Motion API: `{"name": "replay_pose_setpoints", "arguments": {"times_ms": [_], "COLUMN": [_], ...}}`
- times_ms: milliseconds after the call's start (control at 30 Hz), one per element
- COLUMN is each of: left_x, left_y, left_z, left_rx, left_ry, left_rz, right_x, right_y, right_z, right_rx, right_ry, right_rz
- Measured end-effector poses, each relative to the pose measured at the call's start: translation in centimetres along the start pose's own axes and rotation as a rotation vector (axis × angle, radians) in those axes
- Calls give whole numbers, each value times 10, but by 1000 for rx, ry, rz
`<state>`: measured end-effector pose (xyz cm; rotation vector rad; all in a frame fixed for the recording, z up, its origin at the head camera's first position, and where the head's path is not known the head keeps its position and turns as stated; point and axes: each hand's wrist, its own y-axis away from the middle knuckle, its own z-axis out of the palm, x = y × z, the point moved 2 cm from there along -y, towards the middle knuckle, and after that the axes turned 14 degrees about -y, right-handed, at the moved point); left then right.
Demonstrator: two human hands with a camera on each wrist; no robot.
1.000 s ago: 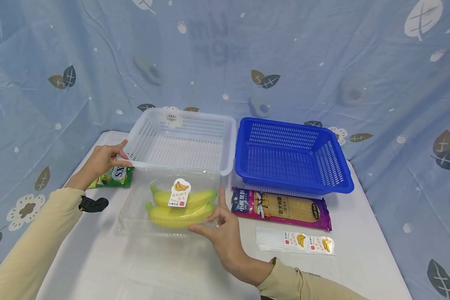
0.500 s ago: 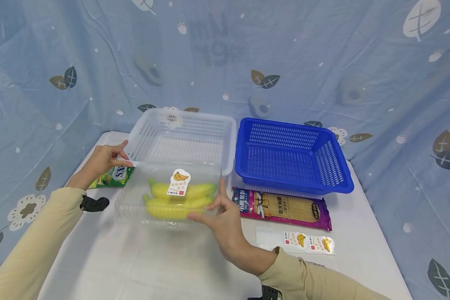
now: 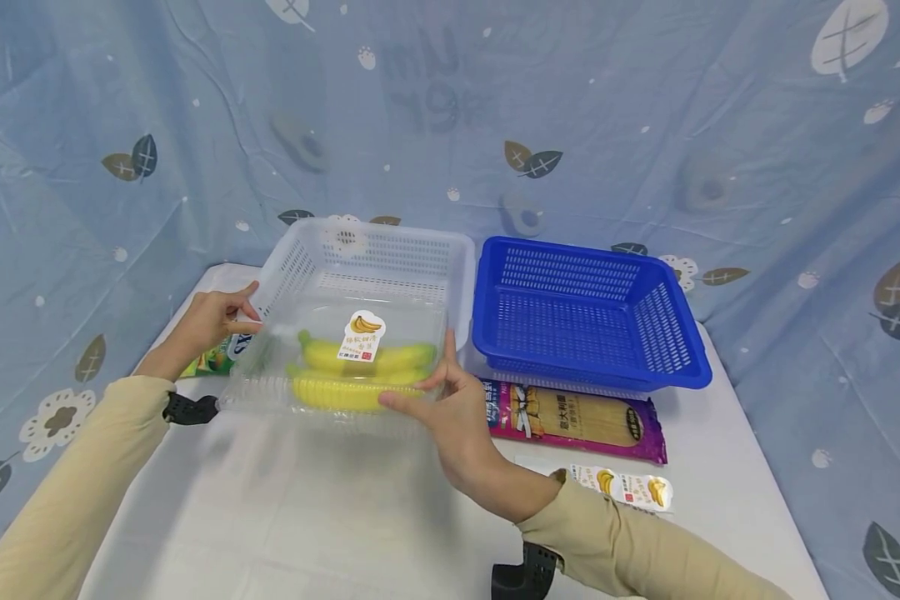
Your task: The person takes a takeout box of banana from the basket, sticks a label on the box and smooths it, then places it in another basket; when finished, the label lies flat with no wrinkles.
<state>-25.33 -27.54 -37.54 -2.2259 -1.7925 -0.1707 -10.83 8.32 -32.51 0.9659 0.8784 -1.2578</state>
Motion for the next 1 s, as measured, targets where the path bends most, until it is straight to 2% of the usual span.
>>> {"name": "replay_pose_setpoints", "arguments": {"times_ms": [533,1000], "left_x": [1,4], "left_y": [1,0], "left_z": [-2,0], "left_rx": [-11,-33], "left_ry": [-10,6], "left_rz": [5,-5], "right_x": [-5,-6], "right_y": [-25,-51], "right_z": [8,8], "right_rx": [-31,17], "right_ry": [-30,-23], "right_rz": [-45,-72]}}
